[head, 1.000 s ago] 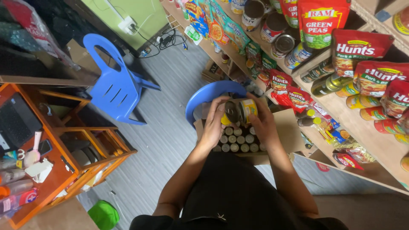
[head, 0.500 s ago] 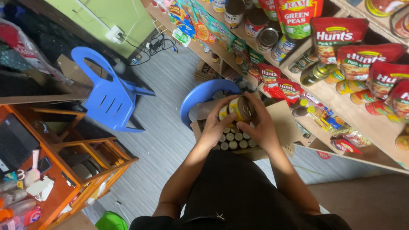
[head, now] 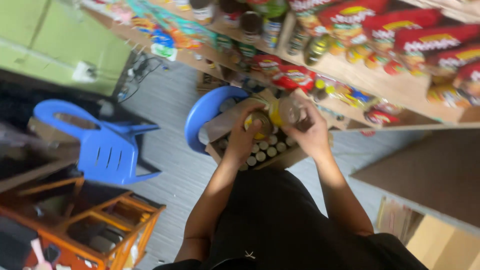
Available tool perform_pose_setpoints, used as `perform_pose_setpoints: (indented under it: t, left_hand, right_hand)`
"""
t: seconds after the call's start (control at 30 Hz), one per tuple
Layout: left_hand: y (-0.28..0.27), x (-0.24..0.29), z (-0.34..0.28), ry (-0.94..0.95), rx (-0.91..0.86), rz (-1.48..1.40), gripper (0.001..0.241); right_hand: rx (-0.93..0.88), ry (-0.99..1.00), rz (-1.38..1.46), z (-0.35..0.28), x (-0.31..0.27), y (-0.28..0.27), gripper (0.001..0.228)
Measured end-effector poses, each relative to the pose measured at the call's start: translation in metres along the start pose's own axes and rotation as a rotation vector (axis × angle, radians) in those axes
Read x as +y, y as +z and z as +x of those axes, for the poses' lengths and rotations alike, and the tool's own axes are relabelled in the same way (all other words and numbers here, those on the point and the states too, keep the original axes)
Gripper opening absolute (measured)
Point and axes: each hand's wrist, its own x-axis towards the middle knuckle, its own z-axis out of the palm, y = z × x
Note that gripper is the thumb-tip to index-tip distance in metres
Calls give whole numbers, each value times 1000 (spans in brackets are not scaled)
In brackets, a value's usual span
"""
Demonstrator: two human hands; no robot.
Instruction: Stocking and organizing various canned food items from a cardboard box onto a store shelf.
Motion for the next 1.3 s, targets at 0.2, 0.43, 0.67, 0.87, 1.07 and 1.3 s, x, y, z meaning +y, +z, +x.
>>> perform_pose_setpoints:
  t: [0.2, 0.43, 0.67, 0.87, 1.07, 1.3]
  left_hand:
    - [9, 0, -6, -92, -102, -56, 55]
    - [20, 5, -14, -164, -166, -63, 56]
    - [18, -5, -18, -107, -231, 27, 65]
    - [20, -11, -21, -40, -267, 107, 67]
    - [19, -12, -25, -105, -266, 49, 65]
    - [24, -4, -21, -92, -273, 60, 66]
  right_hand:
    - [417, 101, -276, -9, 29, -73, 64]
    - [790, 32, -498, -20, 97, -176, 73]
    - [1007, 105, -696, -9, 113, -228, 76]
    - [1028, -263, -1048, -17, 109, -206, 83]
    - [1058, -120, -768, -16, 118, -207, 36]
    - [1024, -158, -765, -5, 118, -221, 26]
